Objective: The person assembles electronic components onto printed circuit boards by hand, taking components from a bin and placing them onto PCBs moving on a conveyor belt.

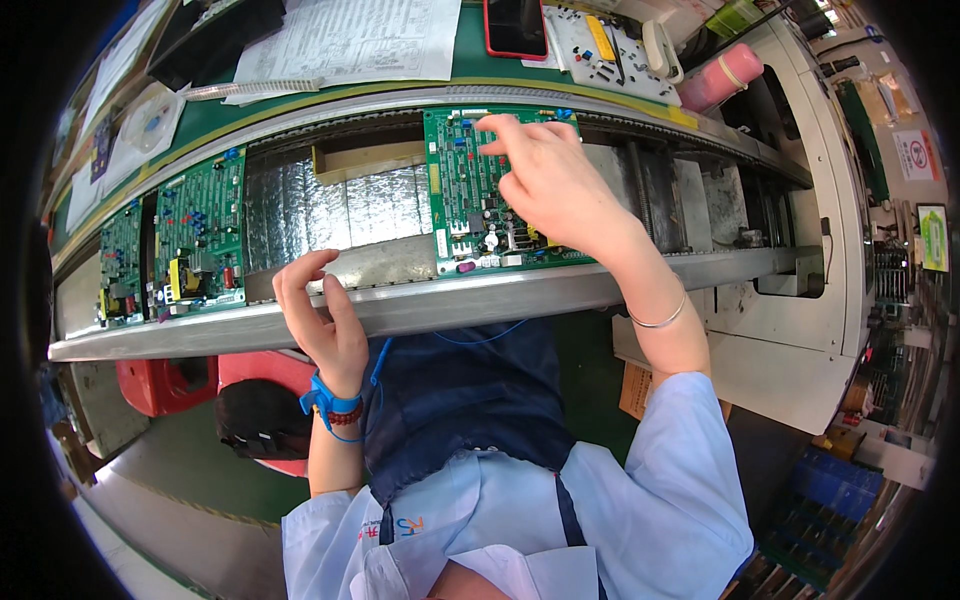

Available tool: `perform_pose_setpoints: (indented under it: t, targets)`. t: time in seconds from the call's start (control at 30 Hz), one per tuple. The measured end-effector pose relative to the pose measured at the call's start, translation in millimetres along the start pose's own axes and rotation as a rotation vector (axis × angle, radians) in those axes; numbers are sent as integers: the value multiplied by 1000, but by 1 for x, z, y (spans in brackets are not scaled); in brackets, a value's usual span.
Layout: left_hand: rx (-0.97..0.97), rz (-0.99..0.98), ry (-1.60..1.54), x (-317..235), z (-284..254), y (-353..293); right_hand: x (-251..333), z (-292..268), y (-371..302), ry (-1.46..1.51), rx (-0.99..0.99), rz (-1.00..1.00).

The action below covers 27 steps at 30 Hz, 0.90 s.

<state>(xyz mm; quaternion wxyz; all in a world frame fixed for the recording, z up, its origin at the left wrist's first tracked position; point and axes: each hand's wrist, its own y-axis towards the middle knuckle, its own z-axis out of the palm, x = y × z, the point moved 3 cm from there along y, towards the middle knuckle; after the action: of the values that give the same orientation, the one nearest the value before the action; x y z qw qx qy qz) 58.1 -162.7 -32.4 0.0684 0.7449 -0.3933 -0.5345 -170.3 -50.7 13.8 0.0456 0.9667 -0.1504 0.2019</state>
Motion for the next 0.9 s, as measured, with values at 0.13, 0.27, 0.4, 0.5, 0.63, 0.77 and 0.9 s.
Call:
perform_pose_setpoints:
  t: [0.13,0.27,0.4,0.5,0.63,0.77,0.9]
  targets:
    - [-1,-11,-12,-1,0,0,2,11,4,-35,-34,-63]
    - [-2,3,-10,-1,0,0,1,11,4,-26,48,11]
    - [2,-5,5,0,-4,0,17,10,5,-28,-37,-30]
    - [4,-15,9,-2,-6,-1,46,22,5,-64,-140,-161]
    - [18,-32,18,-3,-3,1,69,47,2,-46,8,-232]
    - [18,-53,-3,-5,-5,0,68,59,-2,-257,39,-179]
    - [11,-32,-7,-7,-4,1,63,55,-8,-273,31,-134]
